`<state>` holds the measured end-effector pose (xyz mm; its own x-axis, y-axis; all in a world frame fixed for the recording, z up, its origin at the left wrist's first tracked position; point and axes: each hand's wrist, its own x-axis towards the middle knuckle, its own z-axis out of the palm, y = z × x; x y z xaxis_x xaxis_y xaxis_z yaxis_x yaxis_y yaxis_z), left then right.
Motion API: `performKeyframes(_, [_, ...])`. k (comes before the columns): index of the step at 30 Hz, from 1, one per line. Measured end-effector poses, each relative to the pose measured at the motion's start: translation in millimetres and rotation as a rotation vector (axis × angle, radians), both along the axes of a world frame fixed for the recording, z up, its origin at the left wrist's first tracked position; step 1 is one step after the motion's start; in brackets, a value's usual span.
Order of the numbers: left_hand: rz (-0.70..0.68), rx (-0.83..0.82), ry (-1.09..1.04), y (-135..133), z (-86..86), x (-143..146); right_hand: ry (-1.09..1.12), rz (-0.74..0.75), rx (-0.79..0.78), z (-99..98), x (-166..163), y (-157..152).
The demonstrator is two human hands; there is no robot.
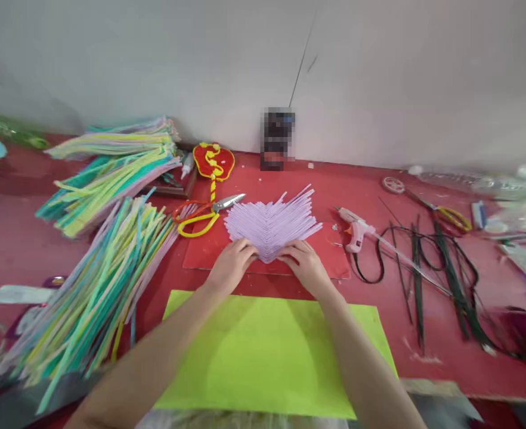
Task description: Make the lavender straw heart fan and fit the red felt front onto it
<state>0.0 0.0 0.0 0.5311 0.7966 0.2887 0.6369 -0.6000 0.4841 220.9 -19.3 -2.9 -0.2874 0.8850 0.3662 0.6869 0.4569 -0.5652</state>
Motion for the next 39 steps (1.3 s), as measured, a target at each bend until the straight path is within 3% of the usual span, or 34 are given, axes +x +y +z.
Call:
performKeyframes(17, [0.050,-0.027,-0.026,1,5.8,1,0.000,-0.059,-0.009,-0.1,-7,0])
performKeyframes(30, [0.442,-0.010,-0.038,19,7.6,-26,-0.003,-0.055,-0.033,-1.7,-5,1])
performKeyframes(39, [0.479,0.015,-0.031,18,9.3,-27,-0.002,-0.058,-0.019,1.1,-7,1])
